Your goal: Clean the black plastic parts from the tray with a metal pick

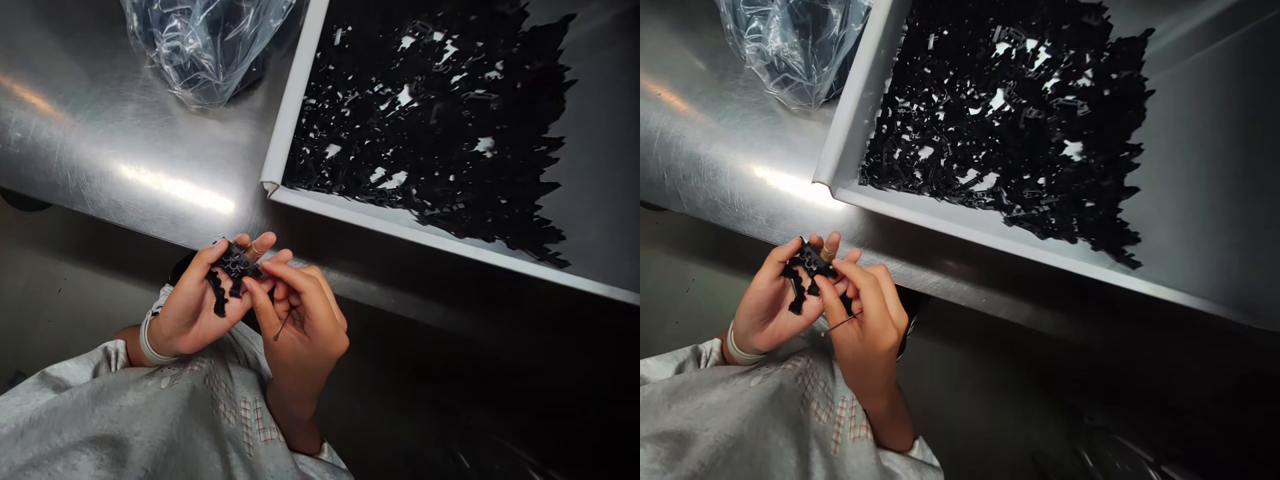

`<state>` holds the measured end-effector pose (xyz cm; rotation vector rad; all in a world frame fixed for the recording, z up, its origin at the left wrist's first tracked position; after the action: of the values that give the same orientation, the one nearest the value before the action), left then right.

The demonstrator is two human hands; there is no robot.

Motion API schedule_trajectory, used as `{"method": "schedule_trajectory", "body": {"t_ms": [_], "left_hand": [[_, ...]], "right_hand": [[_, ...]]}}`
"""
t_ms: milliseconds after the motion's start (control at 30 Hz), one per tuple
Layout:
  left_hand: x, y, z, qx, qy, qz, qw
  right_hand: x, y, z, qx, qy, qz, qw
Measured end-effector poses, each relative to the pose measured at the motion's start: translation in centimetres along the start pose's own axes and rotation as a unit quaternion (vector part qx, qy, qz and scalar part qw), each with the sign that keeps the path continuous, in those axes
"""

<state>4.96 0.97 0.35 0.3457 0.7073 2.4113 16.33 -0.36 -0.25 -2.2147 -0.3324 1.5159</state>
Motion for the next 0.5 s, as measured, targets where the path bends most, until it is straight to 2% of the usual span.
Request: {"method": "schedule_trajectory", "body": {"t_ms": [333,500], "left_hand": [[0.23,-0.13,-0.45,-0.009,-0.009,-0.038,0.999],[0.31,-0.23,-0.29,-0.013,0.001,-0.074,0.997]], "right_hand": [[0.18,0.05,-0.19,0.02,0.002,-0.001,1.0],[0.16,0.6,0.14,0.047,0.096,-0.082,0.991]]}}
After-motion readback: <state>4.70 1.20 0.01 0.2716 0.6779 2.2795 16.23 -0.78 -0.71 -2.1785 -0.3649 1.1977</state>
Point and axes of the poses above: each hand's wrist, its own y-axis away from the middle knuckle, its own z-axis out of the palm, x = y × z, the point moved 1 cm from there along -y, towards the middle knuckle, and after that the axes turned 10 degrees about -z, right-handed, at the moved point
